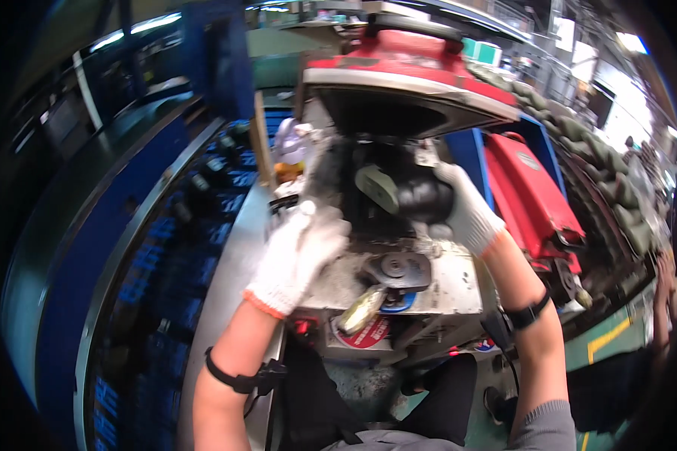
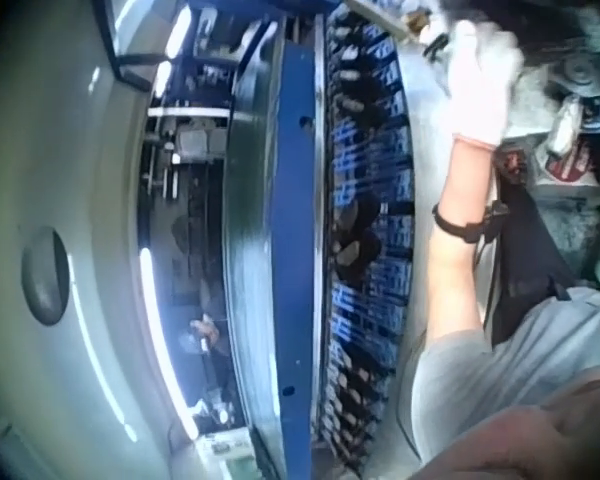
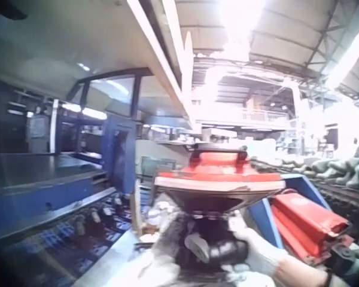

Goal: Operating a heat-press machine to bond soles to shoe uppers and placing finished shoes on a conveyor.

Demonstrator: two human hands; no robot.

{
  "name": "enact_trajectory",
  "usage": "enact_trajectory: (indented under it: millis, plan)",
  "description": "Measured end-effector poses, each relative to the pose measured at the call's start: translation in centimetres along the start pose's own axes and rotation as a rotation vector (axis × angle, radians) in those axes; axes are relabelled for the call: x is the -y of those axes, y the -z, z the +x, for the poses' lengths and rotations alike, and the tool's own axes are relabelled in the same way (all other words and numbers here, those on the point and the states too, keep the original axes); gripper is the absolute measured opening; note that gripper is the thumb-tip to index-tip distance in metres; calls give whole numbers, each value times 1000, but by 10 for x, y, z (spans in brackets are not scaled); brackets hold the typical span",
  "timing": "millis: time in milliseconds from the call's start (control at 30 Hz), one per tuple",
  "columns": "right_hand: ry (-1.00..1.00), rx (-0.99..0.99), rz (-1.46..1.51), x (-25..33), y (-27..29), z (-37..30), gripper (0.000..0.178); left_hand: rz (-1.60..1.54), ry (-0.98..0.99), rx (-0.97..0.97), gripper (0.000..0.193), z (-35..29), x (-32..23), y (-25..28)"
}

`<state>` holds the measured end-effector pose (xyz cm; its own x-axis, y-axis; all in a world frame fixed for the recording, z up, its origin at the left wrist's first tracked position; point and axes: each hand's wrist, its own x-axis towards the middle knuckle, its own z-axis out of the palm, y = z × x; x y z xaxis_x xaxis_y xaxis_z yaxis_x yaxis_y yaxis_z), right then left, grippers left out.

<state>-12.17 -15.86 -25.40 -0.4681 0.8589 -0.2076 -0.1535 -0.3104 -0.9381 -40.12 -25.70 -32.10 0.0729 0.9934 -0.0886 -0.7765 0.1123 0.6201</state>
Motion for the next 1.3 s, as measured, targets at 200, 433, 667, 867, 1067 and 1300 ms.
enact_trajectory:
  millis: [200,433,667,867,1067,1300]
  plan:
    - [159,331,-356,-49,-88,-64,94,-293,-206,123,47,-58,39,-5]
    - [542,114,-542,-49,-94,-96,88,-167,-365,-210,47,-113,-13,86]
    - [667,-330,-534,-39,-33,-105,80,395,-636,-1052,49,-30,-130,276]
    - [653,-405,-381,-61,-20,-95,72,1111,-442,-1397,115,-6,-147,368]
    - [626,-425,-375,-84,-15,-83,68,1091,-503,-1318,98,-26,-126,368]
    - [563,-464,-337,-93,-10,-69,58,985,-1034,-1986,100,-142,-117,356]
